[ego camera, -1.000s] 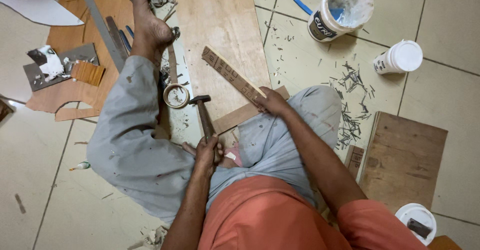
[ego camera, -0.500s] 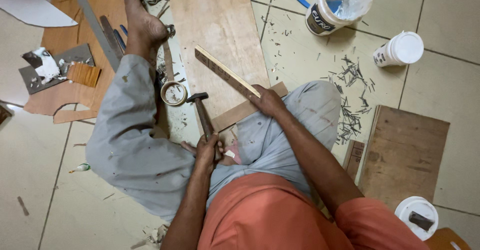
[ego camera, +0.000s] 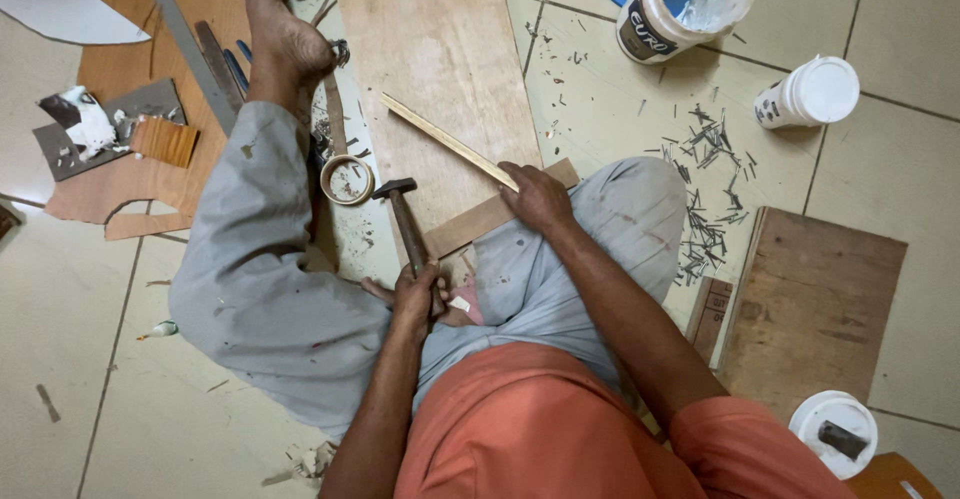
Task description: The person sits on the floor and repeatedly hammers nails into small wooden planks. They pick up nails from a pile on the floor, position them on the wood, and strike them with a hammer. The person uses their foot to stabilize the wood during the process.
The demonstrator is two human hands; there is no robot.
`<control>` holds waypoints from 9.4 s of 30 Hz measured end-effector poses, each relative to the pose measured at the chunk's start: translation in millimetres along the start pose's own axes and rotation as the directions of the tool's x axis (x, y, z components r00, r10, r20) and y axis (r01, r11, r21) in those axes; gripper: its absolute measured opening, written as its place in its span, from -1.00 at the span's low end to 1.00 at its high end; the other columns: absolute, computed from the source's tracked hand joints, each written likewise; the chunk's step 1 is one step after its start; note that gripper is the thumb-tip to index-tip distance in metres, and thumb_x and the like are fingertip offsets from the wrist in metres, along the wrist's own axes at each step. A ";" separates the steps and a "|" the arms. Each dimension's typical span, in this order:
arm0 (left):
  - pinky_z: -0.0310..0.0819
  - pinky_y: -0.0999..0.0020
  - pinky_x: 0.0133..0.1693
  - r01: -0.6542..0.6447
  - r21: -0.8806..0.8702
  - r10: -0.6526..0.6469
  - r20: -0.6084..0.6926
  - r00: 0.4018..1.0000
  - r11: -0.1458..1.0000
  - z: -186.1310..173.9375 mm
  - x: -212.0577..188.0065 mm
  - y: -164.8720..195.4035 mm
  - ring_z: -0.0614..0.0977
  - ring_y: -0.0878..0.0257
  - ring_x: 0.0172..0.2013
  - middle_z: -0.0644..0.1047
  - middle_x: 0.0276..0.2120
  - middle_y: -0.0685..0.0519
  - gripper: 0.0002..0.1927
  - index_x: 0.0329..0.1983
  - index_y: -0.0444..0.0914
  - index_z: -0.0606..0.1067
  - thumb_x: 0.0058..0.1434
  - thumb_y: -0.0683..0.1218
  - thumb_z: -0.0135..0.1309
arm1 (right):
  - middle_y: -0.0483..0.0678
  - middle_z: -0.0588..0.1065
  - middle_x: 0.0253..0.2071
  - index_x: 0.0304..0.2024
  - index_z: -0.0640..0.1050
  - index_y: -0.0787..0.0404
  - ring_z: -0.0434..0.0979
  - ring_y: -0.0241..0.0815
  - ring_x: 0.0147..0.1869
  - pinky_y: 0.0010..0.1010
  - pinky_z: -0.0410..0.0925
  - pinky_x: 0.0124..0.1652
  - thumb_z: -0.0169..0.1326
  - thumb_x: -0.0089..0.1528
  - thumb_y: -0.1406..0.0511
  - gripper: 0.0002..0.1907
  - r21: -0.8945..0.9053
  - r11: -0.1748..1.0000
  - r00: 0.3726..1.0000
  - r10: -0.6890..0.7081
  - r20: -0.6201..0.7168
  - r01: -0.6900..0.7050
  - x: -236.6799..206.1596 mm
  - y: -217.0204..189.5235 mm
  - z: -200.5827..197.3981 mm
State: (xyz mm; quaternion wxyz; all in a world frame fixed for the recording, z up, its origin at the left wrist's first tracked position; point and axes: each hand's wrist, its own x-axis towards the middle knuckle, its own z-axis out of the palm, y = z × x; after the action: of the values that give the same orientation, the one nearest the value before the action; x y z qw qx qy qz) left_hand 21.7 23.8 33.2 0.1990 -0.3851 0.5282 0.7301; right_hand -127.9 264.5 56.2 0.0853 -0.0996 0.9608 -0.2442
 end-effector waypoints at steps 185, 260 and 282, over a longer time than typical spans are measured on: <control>0.51 0.00 -0.06 -0.390 0.684 0.432 0.120 0.894 0.617 43.5 -7.2 59.1 0.66 -0.20 -0.06 0.61 -0.09 -0.29 -0.46 0.27 -0.29 0.36 0.40 0.16 -0.08 | -0.36 0.61 -0.30 0.33 0.40 -0.11 0.50 -0.28 -0.08 -0.24 0.31 0.14 0.37 0.09 0.34 -0.22 0.239 0.952 0.969 -0.143 -0.204 0.191 94.0 9.4 102.2; 0.56 0.23 -0.28 -0.617 0.721 0.485 0.436 0.758 0.316 118.0 29.7 51.1 0.68 0.10 -0.33 0.58 -0.30 -0.10 -0.45 0.34 -0.37 0.32 0.51 0.13 -0.09 | 0.12 0.61 -0.17 0.13 0.57 0.16 0.61 0.10 -0.09 -0.12 0.44 -0.13 0.35 0.07 0.34 -0.45 0.115 0.985 0.958 -0.154 0.242 0.129 112.5 174.9 10.5; 0.55 0.07 -0.14 -0.693 0.654 0.585 0.446 0.677 0.303 101.1 34.9 65.5 0.68 -0.11 -0.20 0.60 -0.19 -0.26 -0.49 0.30 -0.33 0.37 0.51 0.13 -0.06 | 0.12 0.56 -0.02 0.17 0.58 0.11 0.55 0.12 0.09 -0.10 0.41 0.00 0.32 -0.04 0.41 -0.33 -0.054 0.979 0.959 -0.180 0.221 0.196 110.2 164.7 -2.4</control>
State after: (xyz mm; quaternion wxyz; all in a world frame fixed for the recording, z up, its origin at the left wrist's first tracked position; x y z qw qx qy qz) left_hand -81.4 89.4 61.4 0.0710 0.0314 0.8847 0.4597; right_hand -259.5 381.6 -34.5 0.1612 -0.2195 0.9407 -0.2026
